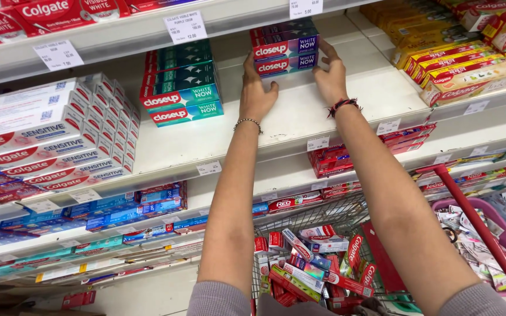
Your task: Picking up toothpaste boxes from a shopping cart and placing them onto a store shelf.
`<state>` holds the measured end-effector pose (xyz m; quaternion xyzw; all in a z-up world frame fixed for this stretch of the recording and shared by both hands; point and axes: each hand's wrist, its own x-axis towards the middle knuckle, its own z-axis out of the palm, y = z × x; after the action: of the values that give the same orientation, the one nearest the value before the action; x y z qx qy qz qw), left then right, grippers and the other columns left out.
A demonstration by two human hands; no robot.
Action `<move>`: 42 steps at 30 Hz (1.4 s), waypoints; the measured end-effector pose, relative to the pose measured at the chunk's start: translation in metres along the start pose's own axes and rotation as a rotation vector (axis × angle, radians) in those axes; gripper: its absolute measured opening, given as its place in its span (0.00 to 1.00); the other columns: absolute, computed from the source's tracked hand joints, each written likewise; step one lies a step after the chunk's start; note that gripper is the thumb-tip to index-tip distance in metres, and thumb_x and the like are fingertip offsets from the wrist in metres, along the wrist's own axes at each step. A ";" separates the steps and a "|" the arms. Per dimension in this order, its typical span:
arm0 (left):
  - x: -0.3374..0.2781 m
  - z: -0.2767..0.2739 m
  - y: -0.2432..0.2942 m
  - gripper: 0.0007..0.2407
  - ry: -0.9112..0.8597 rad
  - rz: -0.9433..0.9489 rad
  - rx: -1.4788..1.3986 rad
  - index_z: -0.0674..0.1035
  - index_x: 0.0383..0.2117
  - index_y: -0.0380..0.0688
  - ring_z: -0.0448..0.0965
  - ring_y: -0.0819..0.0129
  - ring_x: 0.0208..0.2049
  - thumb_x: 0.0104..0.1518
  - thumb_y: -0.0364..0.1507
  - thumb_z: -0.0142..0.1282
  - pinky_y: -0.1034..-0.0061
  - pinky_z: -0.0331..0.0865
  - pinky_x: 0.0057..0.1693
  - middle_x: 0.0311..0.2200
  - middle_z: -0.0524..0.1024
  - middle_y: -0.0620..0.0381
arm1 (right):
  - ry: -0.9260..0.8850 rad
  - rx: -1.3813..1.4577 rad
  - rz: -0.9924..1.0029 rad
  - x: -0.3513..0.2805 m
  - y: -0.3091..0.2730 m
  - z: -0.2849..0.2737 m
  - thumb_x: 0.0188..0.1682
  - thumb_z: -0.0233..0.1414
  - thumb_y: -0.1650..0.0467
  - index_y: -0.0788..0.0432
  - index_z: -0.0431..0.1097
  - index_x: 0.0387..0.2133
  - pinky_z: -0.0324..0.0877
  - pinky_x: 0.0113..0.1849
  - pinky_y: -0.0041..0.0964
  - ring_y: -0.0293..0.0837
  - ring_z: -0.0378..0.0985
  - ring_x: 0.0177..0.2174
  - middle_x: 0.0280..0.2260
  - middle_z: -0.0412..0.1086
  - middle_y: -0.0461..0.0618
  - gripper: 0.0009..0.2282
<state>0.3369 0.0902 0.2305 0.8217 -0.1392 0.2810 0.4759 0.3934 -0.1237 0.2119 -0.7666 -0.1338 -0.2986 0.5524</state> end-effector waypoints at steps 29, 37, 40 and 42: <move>-0.274 0.002 0.057 0.18 -0.005 0.409 0.339 0.73 0.59 0.49 0.53 0.53 0.73 0.62 0.26 0.51 0.48 0.42 0.76 0.68 0.63 0.53 | 0.006 -0.681 -0.295 -0.321 -0.086 -0.054 0.60 0.49 0.67 0.52 0.57 0.70 0.26 0.66 0.69 0.62 0.34 0.71 0.72 0.40 0.60 0.24; -0.445 0.044 -0.014 0.20 -0.315 0.075 0.268 0.72 0.59 0.46 0.57 0.53 0.71 0.58 0.25 0.52 0.51 0.44 0.76 0.65 0.65 0.52 | -0.193 -0.784 0.137 -0.498 0.003 -0.099 0.53 0.54 0.68 0.53 0.57 0.69 0.30 0.67 0.69 0.63 0.39 0.71 0.73 0.41 0.60 0.28; -0.499 0.057 -0.045 0.22 -0.431 -0.053 0.288 0.71 0.59 0.45 0.60 0.52 0.68 0.56 0.26 0.54 0.51 0.45 0.75 0.62 0.67 0.51 | -0.252 -0.934 0.419 -0.544 0.034 -0.121 0.45 0.59 0.62 0.57 0.53 0.69 0.33 0.64 0.69 0.68 0.39 0.69 0.71 0.40 0.65 0.37; -0.528 0.065 -0.068 0.22 -0.490 -0.121 0.311 0.71 0.59 0.45 0.62 0.52 0.67 0.55 0.27 0.55 0.51 0.46 0.74 0.61 0.68 0.51 | -0.297 -1.041 0.595 -0.561 0.047 -0.133 0.40 0.61 0.57 0.59 0.50 0.69 0.34 0.61 0.69 0.71 0.39 0.66 0.70 0.39 0.69 0.43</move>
<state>-0.0317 0.0478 -0.1561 0.9350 -0.1561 0.0633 0.3121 -0.0637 -0.1936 -0.1354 -0.9735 0.1735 -0.0477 0.1409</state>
